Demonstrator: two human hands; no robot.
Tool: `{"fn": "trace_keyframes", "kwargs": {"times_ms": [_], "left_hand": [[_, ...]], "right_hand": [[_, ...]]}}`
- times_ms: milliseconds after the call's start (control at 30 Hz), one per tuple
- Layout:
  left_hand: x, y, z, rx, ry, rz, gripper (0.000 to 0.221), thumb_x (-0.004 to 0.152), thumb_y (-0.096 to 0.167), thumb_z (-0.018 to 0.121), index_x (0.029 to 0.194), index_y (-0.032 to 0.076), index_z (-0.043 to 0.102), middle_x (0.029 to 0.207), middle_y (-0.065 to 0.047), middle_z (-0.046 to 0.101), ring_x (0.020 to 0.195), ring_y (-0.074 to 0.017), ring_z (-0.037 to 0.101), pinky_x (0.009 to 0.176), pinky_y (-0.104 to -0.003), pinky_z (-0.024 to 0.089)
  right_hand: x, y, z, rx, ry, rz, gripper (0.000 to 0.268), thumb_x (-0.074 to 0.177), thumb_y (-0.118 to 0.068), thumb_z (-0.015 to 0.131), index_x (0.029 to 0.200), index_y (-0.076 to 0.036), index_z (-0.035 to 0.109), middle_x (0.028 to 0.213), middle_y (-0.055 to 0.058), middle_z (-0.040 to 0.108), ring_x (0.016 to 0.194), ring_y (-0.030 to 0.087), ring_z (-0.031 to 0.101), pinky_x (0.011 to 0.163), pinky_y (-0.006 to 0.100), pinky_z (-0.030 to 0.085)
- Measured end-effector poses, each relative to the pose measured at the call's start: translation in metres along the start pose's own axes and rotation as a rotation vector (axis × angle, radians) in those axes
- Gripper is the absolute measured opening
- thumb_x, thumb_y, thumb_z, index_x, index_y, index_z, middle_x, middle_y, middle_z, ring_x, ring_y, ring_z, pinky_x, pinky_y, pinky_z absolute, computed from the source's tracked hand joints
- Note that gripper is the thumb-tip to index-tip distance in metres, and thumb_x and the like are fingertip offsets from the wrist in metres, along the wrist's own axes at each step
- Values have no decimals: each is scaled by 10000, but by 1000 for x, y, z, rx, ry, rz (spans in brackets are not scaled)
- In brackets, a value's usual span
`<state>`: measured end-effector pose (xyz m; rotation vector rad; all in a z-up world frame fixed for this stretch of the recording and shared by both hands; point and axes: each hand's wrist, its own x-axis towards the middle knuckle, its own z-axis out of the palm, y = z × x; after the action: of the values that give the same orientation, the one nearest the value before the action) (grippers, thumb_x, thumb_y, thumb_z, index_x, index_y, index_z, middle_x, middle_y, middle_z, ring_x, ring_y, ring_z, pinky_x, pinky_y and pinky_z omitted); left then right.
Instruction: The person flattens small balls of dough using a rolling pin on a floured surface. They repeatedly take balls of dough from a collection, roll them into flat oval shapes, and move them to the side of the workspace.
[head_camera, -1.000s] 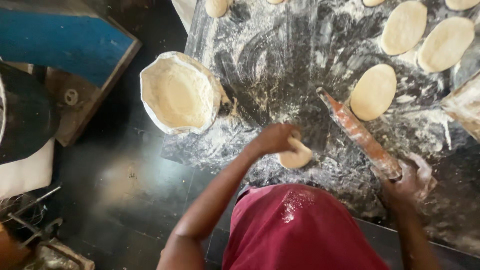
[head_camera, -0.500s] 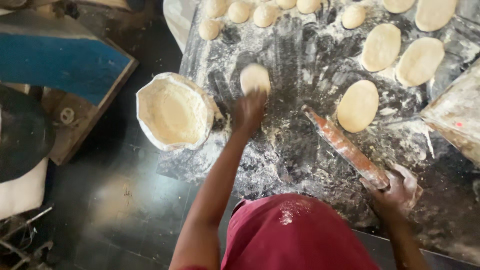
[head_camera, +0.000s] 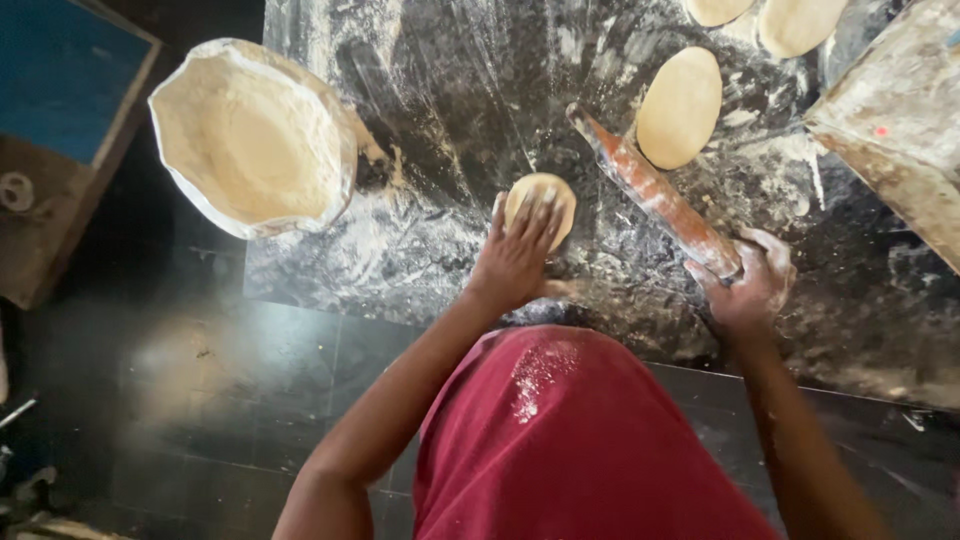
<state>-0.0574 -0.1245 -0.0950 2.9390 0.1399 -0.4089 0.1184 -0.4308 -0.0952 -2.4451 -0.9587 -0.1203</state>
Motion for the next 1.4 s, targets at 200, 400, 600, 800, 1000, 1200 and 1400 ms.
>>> {"fn": "trace_keyframes", "kwargs": {"times_ms": [200, 400, 600, 800, 1000, 1200, 1400], "left_hand": [[6, 9, -7, -19, 50, -3, 1262, 745, 958, 100, 1599, 30, 62, 1693, -177, 54, 1571, -360, 75, 1216, -615, -23], [-26, -6, -21, -310, 157, 53, 1087, 837, 905, 350, 1544, 82, 419, 1621, -109, 365, 1520, -241, 367, 1260, -564, 201], [9, -95, -25, -236, 580, -368, 618, 1048, 625, 582, 1484, 195, 505, 1630, -112, 381, 1541, -309, 342, 1276, -532, 309], [6, -110, -2, -27, 337, -252, 1094, 827, 917, -24, 1665, 238, 158, 1717, -107, 31, 1575, -333, -4, 1240, -590, -60], [-33, -84, -2, -204, 179, -201, 1093, 813, 924, -10, 1659, 231, 8, 1713, -134, -111, 1598, -308, -122, 1250, -613, -139], [95, -139, -34, -211, -50, -436, 1067, 889, 895, 106, 1681, 207, -90, 1626, -250, -272, 1526, -426, -234, 1141, -718, -190], [126, -153, -48, -312, 84, -555, 969, 1012, 835, 170, 1686, 198, -111, 1665, -269, -254, 1552, -435, -231, 1179, -718, -169]], "right_hand": [[23, -7, 0, 155, -75, -12, 600, 898, -478, 861, 1215, -14, 652, 1335, 157, 545, 1298, 273, 486, 1139, 444, 419], [45, -13, 24, -76, -179, -98, 674, 767, -566, 870, 1153, -46, 683, 1365, 141, 578, 1297, 318, 476, 1123, 536, 379], [75, -24, 51, -64, -272, -254, 741, 767, -607, 857, 1246, -75, 663, 1422, 136, 539, 1349, 301, 461, 1184, 564, 339], [67, -48, 40, -143, -460, -234, 949, 855, -786, 528, 1543, -149, 377, 1667, 272, 181, 1540, 419, 165, 1227, 635, 54], [54, -47, 28, -240, -685, -215, 1024, 864, -873, 129, 1610, -176, 54, 1658, 248, -42, 1546, 375, -72, 1172, 611, -177], [163, -8, 74, -307, -661, 43, 902, 921, -762, 37, 1630, -209, -32, 1690, 225, -68, 1552, 411, -99, 1120, 635, -227], [194, -10, 73, -277, -581, 194, 1045, 857, -838, 98, 1651, -177, -58, 1683, 270, 9, 1513, 428, 2, 1021, 609, -175]]}}
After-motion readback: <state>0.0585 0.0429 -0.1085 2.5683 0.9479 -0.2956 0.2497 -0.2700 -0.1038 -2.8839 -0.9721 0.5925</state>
